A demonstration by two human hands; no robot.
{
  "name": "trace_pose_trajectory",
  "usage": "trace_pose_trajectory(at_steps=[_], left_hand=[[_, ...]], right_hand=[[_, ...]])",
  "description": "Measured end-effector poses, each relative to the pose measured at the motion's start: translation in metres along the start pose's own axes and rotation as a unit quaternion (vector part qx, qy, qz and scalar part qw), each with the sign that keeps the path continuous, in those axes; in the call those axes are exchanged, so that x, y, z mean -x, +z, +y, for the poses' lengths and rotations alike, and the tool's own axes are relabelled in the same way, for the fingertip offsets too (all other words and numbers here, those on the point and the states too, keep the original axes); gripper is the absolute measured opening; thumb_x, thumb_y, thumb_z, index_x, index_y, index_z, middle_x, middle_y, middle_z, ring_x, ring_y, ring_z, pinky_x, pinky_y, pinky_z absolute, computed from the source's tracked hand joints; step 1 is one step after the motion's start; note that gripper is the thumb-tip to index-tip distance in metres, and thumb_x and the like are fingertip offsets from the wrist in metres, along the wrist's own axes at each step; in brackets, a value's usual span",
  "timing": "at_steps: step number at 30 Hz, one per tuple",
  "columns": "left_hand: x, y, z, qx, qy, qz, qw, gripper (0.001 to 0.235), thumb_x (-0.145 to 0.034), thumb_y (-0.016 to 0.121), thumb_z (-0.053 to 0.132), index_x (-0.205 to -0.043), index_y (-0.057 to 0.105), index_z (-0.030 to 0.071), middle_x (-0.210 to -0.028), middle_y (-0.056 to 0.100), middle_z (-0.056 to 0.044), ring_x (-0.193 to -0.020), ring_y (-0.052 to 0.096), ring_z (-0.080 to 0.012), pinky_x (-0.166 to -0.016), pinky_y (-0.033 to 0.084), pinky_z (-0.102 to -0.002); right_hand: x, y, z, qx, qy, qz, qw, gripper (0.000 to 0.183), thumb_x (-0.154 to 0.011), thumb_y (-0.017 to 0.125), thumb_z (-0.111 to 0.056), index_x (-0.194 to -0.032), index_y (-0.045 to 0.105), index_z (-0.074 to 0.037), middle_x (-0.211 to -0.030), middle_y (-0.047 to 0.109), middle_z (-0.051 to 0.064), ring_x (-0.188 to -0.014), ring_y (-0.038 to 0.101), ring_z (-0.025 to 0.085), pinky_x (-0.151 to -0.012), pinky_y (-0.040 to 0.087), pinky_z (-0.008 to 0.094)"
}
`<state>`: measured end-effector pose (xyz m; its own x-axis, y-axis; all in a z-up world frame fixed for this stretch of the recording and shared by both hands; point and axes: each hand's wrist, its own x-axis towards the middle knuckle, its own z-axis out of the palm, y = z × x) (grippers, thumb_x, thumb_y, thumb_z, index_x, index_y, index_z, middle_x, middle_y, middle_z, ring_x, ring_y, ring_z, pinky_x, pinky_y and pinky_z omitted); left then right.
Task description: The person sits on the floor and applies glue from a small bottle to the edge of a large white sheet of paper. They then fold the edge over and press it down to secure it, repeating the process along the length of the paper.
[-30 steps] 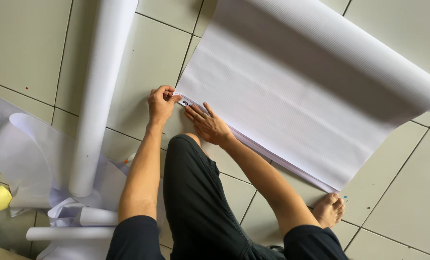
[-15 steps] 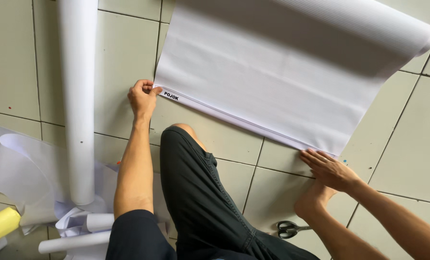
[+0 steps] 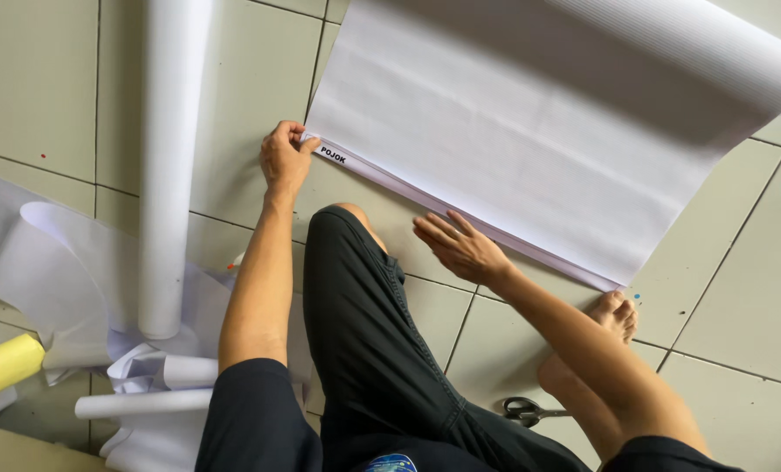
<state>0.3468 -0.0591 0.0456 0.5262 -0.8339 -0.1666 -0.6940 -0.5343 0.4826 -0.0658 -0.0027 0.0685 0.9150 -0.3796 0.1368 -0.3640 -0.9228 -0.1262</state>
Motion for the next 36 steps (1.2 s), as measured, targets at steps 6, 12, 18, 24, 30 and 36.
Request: trace_pose_trajectory(at_steps=[6,12,18,24,30,36], left_hand=[[0.051,-0.046,0.045,0.06,0.082,0.023,0.995,0.063,-0.092,0.08,0.025,-0.145,0.051,0.006,-0.132,0.067,-0.025,-0.117,0.064,-0.0455,-0.098,0.052,-0.059],[0.248,-0.083,0.014,0.195,-0.152,0.041,0.968,0.024,-0.106,0.062,0.032,-0.121,0.069,0.015,-0.111,0.074,-0.01,-0.105,0.071,-0.0312,-0.087,0.056,-0.044],[0.257,-0.021,-0.125,0.31,-0.312,0.237,0.866,0.106,-0.086,0.096,0.029,-0.157,0.021,0.004,-0.135,0.045,-0.021,-0.111,0.064,-0.0282,-0.096,0.058,-0.037],[0.168,-0.014,-0.144,0.157,-0.208,0.295,0.919,0.026,-0.095,0.084,0.03,-0.107,0.068,0.015,-0.105,0.053,-0.003,-0.089,0.07,-0.0222,-0.075,0.059,-0.028],[0.133,-0.081,0.07,0.157,0.14,0.08,0.974,0.04,-0.076,0.094,0.036,-0.107,0.076,0.018,-0.096,0.078,-0.005,-0.095,0.072,-0.03,-0.088,0.055,-0.037],[0.138,-0.001,0.161,0.0,0.264,-0.251,0.931,0.033,-0.092,0.077,0.031,-0.11,0.073,0.004,-0.105,0.061,-0.011,-0.087,0.072,-0.0379,-0.082,0.063,-0.042]], right_hand=[[-0.04,0.031,-0.008,-0.049,0.112,-0.067,0.99,0.069,-0.101,0.052,-0.043,-0.162,0.034,-0.016,-0.171,0.028,0.006,-0.151,0.037,0.017,-0.124,0.025,0.045],[-0.042,0.031,-0.006,-0.059,0.111,-0.094,0.988,0.067,-0.101,0.053,-0.044,-0.16,0.038,-0.015,-0.169,0.033,0.007,-0.148,0.043,0.018,-0.122,0.029,0.045],[-0.044,0.024,-0.007,-0.059,0.118,-0.132,0.982,0.069,-0.102,0.05,-0.046,-0.162,0.035,-0.015,-0.17,0.032,0.006,-0.15,0.041,0.018,-0.122,0.027,0.046],[-0.055,0.022,-0.011,-0.11,0.159,-0.138,0.971,0.07,-0.103,0.047,-0.049,-0.163,0.031,-0.017,-0.162,0.045,0.007,-0.145,0.048,0.016,-0.119,0.029,0.045],[-0.078,0.0,-0.01,-0.246,0.287,-0.162,0.912,0.087,-0.102,0.045,-0.061,-0.165,0.01,-0.014,-0.142,0.064,0.015,-0.116,0.072,0.028,-0.117,0.032,0.041],[-0.1,-0.057,-0.008,-0.315,0.365,-0.139,0.865,0.114,-0.091,0.058,-0.067,-0.166,-0.009,-0.014,-0.107,0.076,0.025,-0.121,0.065,0.049,-0.111,0.041,0.045]])
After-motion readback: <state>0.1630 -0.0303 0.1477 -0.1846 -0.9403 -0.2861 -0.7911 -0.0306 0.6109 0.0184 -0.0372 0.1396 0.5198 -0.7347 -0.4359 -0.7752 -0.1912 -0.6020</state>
